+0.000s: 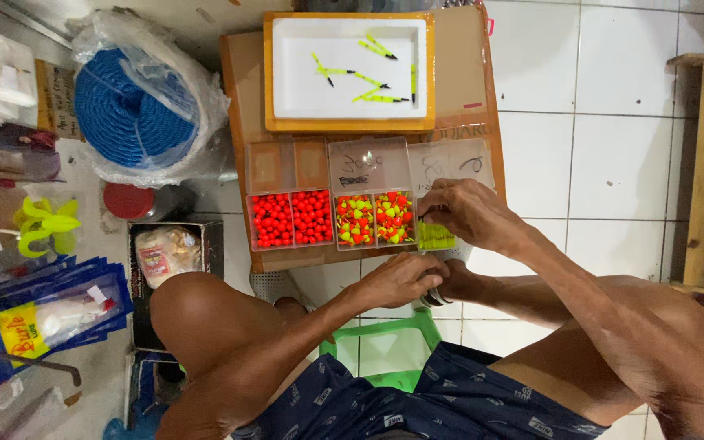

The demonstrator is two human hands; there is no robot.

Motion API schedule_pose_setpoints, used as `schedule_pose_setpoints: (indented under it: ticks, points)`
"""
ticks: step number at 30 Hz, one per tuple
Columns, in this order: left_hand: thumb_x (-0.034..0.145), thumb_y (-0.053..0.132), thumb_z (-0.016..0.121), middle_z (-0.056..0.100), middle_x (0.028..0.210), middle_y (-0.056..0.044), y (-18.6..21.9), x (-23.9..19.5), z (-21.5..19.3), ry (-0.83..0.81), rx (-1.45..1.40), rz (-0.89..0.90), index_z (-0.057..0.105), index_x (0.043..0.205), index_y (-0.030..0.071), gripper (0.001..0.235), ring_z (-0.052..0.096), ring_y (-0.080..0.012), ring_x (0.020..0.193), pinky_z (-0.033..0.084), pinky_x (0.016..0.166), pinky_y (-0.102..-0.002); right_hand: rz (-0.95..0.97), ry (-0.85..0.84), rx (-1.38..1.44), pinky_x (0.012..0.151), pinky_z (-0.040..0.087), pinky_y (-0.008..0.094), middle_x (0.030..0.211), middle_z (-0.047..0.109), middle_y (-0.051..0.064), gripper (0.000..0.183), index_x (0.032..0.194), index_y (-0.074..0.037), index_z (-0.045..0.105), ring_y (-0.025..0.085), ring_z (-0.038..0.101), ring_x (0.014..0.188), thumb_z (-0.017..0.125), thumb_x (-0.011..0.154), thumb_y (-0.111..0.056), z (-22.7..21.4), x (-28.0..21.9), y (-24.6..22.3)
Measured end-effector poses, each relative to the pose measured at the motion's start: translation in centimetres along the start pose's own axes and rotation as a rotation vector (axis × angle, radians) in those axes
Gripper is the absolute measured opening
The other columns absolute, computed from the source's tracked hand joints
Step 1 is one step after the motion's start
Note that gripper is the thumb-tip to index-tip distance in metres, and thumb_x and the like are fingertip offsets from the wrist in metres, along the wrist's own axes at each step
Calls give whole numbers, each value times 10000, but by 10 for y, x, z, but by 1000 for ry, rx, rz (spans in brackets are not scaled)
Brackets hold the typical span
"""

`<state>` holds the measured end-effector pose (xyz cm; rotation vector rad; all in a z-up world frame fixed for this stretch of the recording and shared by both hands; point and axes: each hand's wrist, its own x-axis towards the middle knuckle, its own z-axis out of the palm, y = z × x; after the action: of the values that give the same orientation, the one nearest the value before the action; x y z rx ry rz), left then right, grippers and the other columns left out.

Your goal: The person sits on a low stool and assembles fishing lures by hand. They pick up small plastic floats and hooks from a compartmentalized box, attach the components together, and place the finished lures into a white tray.

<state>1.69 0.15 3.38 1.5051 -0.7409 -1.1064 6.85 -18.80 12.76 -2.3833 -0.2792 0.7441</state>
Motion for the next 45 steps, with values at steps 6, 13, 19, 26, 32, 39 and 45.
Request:
schedule_pose_setpoints:
  ticks: [6,13,19,26,32,39,45]
  points:
    - [1024,314,499,753,936,-198,-6,4,3,-41,41,-16,673,1209,66,356,720,-420,964,545,882,-571,40,7,-180,753,553,464,944,693,68,112,985,-159,675,308,706,887,711,913,-82,-1,7,-6]
    - [1001,310,485,728,1043,-289,3,1,5,-38,35,5,680,1216,52,388,670,-527,1048,512,920,-622,-9,119,-181,730,568,405,963,711,108,117,1021,-93,708,306,713,888,690,939,-12,-29,31,-19]
    - [1004,290,501,738,1053,-232,-9,5,10,-51,93,17,678,1213,99,334,676,-501,1053,517,923,-614,-62,427,-427,664,586,411,954,731,79,92,1009,-126,739,290,720,870,732,967,-44,-47,79,8]
    - [959,226,463,733,1018,-145,0,-4,5,-5,249,43,643,1123,109,270,691,-351,930,457,788,-469,-136,414,-729,513,479,457,953,722,50,105,1005,-134,787,302,616,947,792,949,-223,-41,140,30]
    - [950,190,456,721,993,-130,-3,-9,3,43,239,120,653,1091,107,256,685,-326,898,460,787,-455,-130,371,-723,555,486,437,871,744,80,97,965,-113,784,320,626,823,718,1012,-166,-35,161,42]
    - [966,205,483,742,1055,-124,-9,-3,5,30,248,83,669,1142,101,276,695,-342,992,479,818,-459,-312,560,-840,522,477,427,933,767,40,157,1052,-146,804,305,653,816,766,911,-86,-29,182,70]
    - [942,158,485,755,1005,-107,-6,-3,5,53,285,107,689,1090,100,259,718,-321,906,493,758,-441,-292,451,-749,509,415,438,814,682,40,108,929,-127,702,315,608,789,724,935,-22,-31,180,71]
